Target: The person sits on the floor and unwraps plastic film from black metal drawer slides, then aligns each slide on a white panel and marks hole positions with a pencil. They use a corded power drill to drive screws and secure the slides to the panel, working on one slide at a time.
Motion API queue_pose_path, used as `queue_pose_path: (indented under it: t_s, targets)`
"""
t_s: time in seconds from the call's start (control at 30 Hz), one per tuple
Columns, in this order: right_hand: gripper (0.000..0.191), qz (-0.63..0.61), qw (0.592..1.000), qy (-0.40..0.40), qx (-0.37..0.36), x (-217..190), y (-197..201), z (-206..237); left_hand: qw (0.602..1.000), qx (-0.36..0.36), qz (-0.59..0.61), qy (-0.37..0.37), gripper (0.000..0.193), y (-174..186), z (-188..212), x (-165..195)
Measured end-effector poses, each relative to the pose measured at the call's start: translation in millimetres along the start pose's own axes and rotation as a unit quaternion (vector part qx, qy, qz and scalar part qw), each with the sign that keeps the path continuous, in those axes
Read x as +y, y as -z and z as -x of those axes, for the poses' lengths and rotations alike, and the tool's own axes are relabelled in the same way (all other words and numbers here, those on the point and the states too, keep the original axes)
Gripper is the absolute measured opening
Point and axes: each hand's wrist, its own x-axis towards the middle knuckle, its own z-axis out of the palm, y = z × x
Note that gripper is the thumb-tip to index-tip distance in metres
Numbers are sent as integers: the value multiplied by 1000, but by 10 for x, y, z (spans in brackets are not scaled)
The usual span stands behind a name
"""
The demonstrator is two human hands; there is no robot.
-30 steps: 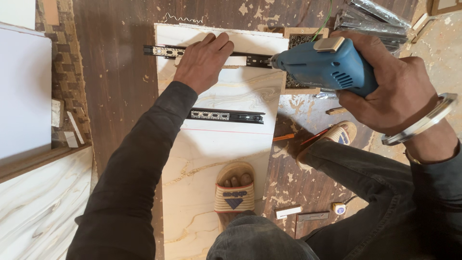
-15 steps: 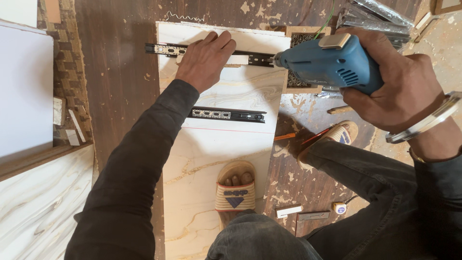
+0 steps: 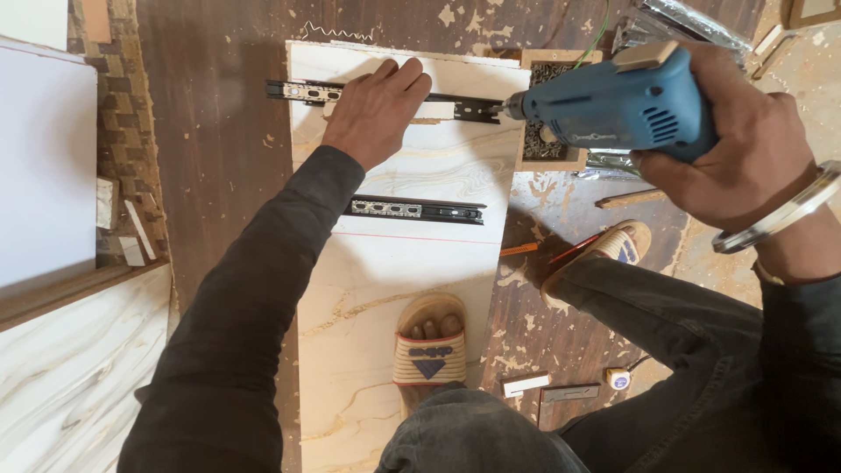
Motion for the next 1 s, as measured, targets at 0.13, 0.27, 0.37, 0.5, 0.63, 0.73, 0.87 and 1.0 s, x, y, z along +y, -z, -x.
queue_pose_path:
  t_s: [0.13, 0.27, 0.37, 0.5, 0.63, 0.73, 0.87, 1.0]
  targets:
    - [54, -39, 998, -54, -2, 26, -26, 13, 1000, -3, 1, 7, 22, -16, 8, -7]
    - [51, -189, 974, -125, -24, 26, -68, 65, 1000, 10, -2, -3, 22, -25, 11, -23]
    - [49, -228, 964, -135, -19, 42, -119, 105, 1000, 13, 1, -10, 22, -34, 8, -34]
    - [51, -265, 955, -131, 2, 88, -184, 150, 1000, 0, -1, -2, 23, -45, 0, -38]
    - [56, -74, 997, -14, 28, 105, -177, 153, 1000, -2, -3, -6, 25, -39, -4, -29]
    - [65, -29, 998, 44, 15, 46, -128, 88, 1000, -5, -1, 0, 25, -30, 4, -4]
    - [71, 48, 994, 46, -83, -152, -22, -45, 1000, 4, -4, 0, 28, -34, -8, -5]
    - [78, 116, 986, 40, -110, -377, 72, -195, 1000, -2, -24, 9, 25, -70, -32, -23]
